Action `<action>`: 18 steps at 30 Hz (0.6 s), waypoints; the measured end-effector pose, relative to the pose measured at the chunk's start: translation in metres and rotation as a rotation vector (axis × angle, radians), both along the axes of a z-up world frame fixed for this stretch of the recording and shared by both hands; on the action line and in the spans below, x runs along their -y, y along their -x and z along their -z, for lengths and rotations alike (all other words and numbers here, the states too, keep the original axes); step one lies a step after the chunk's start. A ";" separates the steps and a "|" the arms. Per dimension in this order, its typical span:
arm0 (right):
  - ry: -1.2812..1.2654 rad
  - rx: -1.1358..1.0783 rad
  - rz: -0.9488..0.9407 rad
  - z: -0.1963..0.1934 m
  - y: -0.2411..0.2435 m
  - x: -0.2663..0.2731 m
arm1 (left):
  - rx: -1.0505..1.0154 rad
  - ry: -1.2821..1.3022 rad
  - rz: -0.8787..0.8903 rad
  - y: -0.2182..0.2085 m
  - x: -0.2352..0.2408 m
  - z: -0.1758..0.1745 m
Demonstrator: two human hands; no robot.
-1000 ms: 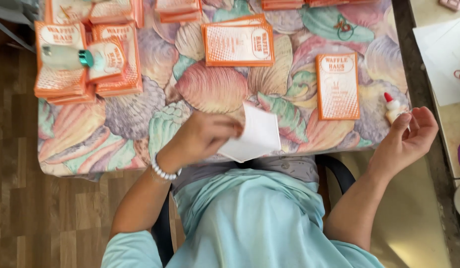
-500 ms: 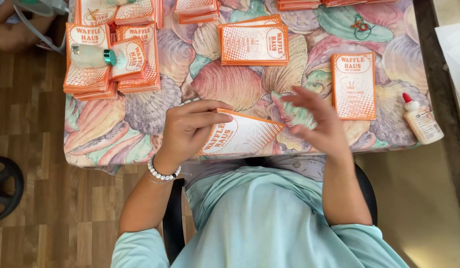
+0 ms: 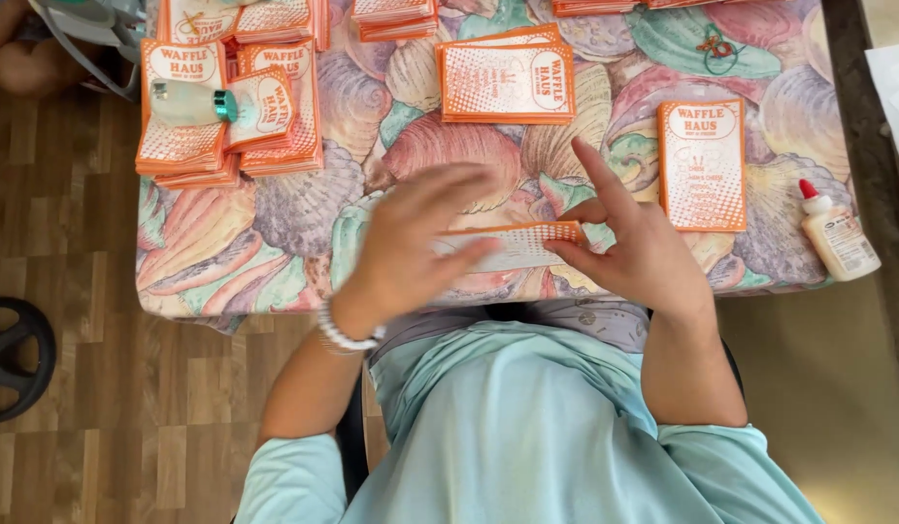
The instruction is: Applying glue to paper bag templates and folding them to assemble the bags.
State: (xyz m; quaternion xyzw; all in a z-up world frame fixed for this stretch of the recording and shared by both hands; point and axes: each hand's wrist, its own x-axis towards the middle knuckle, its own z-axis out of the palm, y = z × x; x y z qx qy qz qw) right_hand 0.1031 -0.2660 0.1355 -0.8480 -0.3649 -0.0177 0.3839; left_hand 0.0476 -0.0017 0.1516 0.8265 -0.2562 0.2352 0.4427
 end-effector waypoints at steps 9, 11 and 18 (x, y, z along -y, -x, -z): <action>-0.738 -0.190 0.123 0.038 0.017 0.017 | -0.423 0.563 -0.078 -0.001 0.053 0.065; -0.770 -0.235 0.226 0.072 0.021 0.028 | -0.467 0.628 -0.060 0.001 0.058 0.075; -0.776 -0.244 0.370 0.062 0.034 0.014 | -0.464 0.667 0.038 -0.003 0.059 0.057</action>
